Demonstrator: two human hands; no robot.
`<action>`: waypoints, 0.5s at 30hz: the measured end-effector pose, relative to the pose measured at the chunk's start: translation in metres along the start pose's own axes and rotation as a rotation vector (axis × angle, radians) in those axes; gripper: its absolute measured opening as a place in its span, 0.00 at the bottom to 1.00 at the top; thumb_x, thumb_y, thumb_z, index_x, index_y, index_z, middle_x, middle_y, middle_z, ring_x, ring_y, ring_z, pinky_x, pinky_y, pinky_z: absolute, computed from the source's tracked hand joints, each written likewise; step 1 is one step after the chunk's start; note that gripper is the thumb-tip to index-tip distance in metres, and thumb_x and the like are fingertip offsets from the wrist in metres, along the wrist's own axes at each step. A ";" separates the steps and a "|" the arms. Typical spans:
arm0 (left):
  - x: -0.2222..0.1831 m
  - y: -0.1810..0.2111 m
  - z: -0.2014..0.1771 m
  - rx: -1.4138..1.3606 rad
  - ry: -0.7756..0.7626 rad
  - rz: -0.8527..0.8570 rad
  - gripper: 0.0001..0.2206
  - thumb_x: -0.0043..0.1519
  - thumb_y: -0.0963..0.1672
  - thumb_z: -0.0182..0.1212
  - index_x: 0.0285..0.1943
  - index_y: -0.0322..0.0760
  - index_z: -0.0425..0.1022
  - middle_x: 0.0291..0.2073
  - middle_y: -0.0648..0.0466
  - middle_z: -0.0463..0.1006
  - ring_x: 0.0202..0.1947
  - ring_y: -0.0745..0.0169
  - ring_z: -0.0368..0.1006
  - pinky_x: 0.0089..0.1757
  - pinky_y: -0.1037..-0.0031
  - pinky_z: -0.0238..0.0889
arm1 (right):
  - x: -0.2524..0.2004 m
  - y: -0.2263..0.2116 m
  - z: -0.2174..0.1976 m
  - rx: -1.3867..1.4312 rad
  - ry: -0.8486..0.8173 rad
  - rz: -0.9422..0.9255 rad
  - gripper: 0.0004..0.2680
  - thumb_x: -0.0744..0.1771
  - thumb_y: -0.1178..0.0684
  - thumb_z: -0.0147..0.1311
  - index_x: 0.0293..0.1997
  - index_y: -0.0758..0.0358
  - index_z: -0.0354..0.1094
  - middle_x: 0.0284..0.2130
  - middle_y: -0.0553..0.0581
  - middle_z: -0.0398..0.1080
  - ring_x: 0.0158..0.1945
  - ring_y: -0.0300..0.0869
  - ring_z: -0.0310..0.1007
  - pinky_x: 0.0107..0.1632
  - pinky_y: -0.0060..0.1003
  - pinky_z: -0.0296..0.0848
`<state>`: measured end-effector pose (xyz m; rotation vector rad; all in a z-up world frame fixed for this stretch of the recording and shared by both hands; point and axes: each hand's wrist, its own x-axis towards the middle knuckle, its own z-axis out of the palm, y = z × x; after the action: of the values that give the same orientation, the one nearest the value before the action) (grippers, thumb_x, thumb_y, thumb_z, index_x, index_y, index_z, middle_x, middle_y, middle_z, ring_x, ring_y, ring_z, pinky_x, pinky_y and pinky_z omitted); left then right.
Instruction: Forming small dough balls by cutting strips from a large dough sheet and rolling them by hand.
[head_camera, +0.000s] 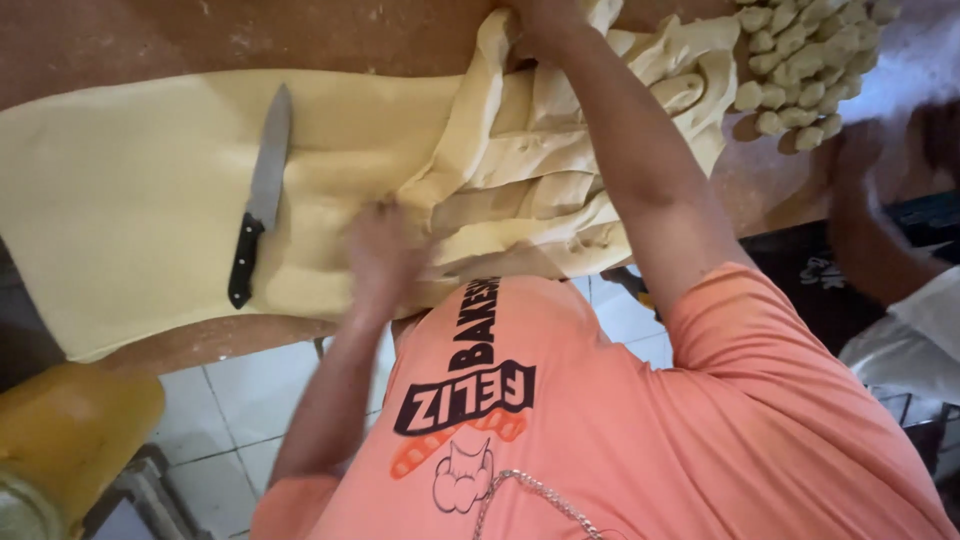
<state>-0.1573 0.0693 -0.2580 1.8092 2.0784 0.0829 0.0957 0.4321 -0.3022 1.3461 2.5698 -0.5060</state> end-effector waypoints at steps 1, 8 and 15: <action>0.005 -0.001 0.008 0.004 -0.009 0.002 0.38 0.57 0.69 0.63 0.53 0.36 0.80 0.37 0.44 0.81 0.37 0.42 0.77 0.37 0.56 0.71 | 0.001 -0.003 0.007 0.008 -0.005 0.004 0.28 0.55 0.52 0.73 0.64 0.50 0.74 0.47 0.70 0.74 0.45 0.65 0.72 0.44 0.58 0.71; 0.038 -0.025 0.001 -0.473 -0.173 -0.056 0.21 0.51 0.48 0.66 0.52 0.37 0.70 0.46 0.43 0.79 0.46 0.36 0.76 0.44 0.51 0.68 | -0.121 -0.085 -0.045 -0.068 0.390 -0.264 0.15 0.61 0.49 0.71 0.48 0.60 0.76 0.61 0.70 0.60 0.59 0.67 0.66 0.54 0.62 0.70; -0.042 -0.024 -0.164 -1.288 0.049 0.063 0.31 0.45 0.46 0.58 0.63 0.41 0.74 0.55 0.57 0.77 0.48 0.70 0.71 0.43 0.84 0.63 | -0.291 -0.120 -0.163 0.600 0.937 -0.063 0.25 0.62 0.46 0.77 0.59 0.63 0.64 0.51 0.59 0.69 0.54 0.48 0.71 0.58 0.46 0.74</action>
<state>-0.2282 0.0578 -0.1028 1.0087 1.3386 1.1692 0.1595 0.2122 -0.0319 2.0893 3.3547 -0.8696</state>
